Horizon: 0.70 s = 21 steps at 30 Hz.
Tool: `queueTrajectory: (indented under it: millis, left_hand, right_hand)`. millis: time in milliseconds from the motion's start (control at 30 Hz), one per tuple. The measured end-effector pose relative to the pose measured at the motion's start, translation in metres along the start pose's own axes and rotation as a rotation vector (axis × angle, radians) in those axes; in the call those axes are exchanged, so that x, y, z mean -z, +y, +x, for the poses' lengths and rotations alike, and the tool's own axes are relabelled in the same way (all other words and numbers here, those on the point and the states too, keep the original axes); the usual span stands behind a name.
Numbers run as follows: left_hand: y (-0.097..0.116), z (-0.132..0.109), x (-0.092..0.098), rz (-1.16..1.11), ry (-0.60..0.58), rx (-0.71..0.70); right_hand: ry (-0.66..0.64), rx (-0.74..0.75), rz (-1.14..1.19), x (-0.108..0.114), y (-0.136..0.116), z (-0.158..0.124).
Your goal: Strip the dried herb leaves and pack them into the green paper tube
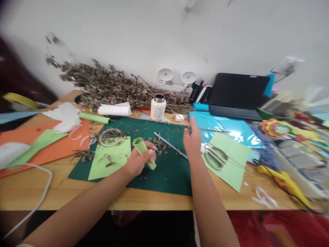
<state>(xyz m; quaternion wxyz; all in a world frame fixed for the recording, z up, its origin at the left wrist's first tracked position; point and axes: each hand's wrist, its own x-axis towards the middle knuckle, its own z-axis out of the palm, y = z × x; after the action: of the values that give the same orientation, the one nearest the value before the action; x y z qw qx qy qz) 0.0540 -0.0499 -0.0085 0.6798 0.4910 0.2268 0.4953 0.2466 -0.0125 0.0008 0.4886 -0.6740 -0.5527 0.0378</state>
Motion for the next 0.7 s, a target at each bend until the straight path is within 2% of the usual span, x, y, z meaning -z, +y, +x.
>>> queueTrajectory:
  millis: [33, 100, 167, 267, 333, 433, 700]
  left_hand:
    - [-0.001, 0.000, 0.001, -0.011, -0.010, -0.036]
    - [-0.002, 0.003, 0.003, -0.050, 0.009, -0.115]
    - [-0.001, 0.008, 0.007, -0.083, 0.119, -0.215]
    - [0.004, 0.016, 0.012, -0.071, 0.302, -0.302]
    - [0.007, 0.019, 0.016, -0.053, 0.384, -0.331]
    - [0.010, 0.020, 0.019, -0.033, 0.428, -0.350]
    - [0.007, 0.016, 0.017, 0.040, 0.372, -0.346]
  right_hand:
    - [-0.042, 0.037, -0.047, -0.005, 0.003, 0.000]
    - [-0.261, 0.179, -0.156, -0.012, 0.003, -0.005]
    - [-0.486, 0.310, -0.309, -0.014, -0.003, -0.016]
    - [-0.647, 0.387, -0.535, -0.013, -0.016, -0.031]
    - [-0.708, 0.436, -0.620, -0.015, -0.023, -0.037]
    - [-0.749, 0.471, -0.671, -0.019, -0.027, -0.039]
    - [-0.784, 0.376, -0.697, -0.020, -0.021, -0.036]
